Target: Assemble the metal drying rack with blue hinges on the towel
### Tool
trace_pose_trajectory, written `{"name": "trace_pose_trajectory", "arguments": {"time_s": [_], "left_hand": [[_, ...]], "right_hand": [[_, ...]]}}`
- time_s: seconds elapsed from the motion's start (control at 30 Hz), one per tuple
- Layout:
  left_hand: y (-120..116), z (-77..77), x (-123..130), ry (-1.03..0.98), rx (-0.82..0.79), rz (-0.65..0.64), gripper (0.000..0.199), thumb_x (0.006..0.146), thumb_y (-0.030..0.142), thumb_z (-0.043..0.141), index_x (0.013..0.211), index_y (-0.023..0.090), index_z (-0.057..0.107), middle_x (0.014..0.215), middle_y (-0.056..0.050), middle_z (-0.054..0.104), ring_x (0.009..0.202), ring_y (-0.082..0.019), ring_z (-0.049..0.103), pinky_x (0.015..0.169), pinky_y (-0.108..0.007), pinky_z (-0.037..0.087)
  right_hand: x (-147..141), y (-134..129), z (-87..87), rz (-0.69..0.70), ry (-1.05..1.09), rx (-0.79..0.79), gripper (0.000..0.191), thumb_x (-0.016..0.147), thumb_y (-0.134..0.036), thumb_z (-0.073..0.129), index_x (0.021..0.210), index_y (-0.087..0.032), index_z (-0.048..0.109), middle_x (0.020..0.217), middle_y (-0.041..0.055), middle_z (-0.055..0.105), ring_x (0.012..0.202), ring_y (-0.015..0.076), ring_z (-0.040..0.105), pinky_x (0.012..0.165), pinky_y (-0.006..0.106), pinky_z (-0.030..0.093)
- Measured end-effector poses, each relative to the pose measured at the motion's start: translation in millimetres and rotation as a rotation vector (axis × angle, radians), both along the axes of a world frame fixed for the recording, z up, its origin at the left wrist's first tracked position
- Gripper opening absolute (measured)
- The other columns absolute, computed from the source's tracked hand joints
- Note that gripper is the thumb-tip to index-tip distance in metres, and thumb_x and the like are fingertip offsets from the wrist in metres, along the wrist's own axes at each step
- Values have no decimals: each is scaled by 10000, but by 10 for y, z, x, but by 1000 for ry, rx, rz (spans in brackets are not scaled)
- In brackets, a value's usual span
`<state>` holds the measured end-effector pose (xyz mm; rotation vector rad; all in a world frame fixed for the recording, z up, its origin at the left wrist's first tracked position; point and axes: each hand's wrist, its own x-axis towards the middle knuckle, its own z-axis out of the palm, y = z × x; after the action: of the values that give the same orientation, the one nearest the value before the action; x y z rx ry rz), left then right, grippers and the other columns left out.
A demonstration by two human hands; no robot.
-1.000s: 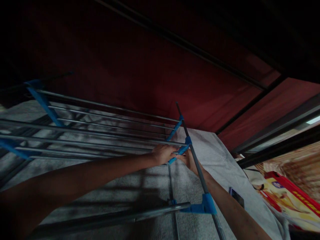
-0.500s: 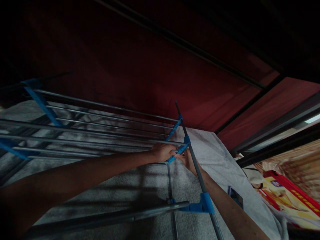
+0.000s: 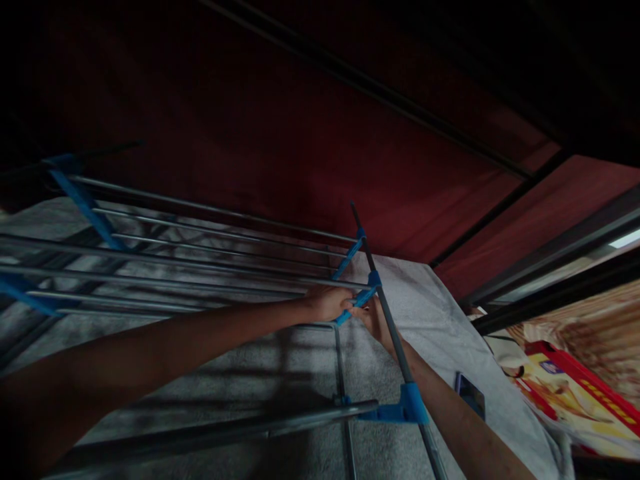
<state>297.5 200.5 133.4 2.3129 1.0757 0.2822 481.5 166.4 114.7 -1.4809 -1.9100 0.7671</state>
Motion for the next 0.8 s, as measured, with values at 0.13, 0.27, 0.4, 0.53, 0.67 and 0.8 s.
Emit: {"name": "trace_pose_trajectory", "arguments": {"time_s": [0.13,0.27,0.4,0.53,0.67,0.8], "left_hand": [[-30,13,-5,39,5,31,329,917,426,537,1046,202,741,1053,-143,738,1045,-335,683,852,-439,545],[-60,14,-6,32,25,0,317,932,401,524,1066,214,743,1122,-132,737,1102,-325,677,920,-439,530],[-59,32,-4,41,6,14,348,933,441,523,1058,196,736,1096,-149,737,1095,-333,680,899,-435,537],[-51,68,-3,35,-15,31,327,915,432,553,1036,185,730,1078,-164,734,1090,-348,677,870,-434,536],[-36,97,1,53,-59,13,325,904,428,553,1025,187,735,1055,-160,734,1052,-339,684,850,-429,536],[6,79,4,68,-53,-12,339,909,432,535,1027,183,734,1029,-150,736,1014,-322,685,840,-418,540]], "right_hand": [[-21,-10,16,-20,-6,6,366,766,-569,734,791,-214,652,846,87,742,842,310,698,826,458,552],[-31,-16,32,-22,-8,5,375,766,-597,727,768,-230,644,820,79,744,820,309,698,790,445,558],[-41,-27,39,-50,-28,12,392,766,-618,718,767,-232,648,817,80,743,817,308,694,781,439,554],[-66,-44,55,-82,-51,16,421,769,-643,695,757,-226,643,800,85,737,794,316,693,777,457,545],[-94,-62,81,-84,-54,20,415,756,-645,697,771,-235,637,823,75,744,855,329,700,797,451,532],[-106,-71,78,-91,-50,25,380,762,-612,700,768,-239,628,805,59,743,849,315,696,796,440,526]]}}
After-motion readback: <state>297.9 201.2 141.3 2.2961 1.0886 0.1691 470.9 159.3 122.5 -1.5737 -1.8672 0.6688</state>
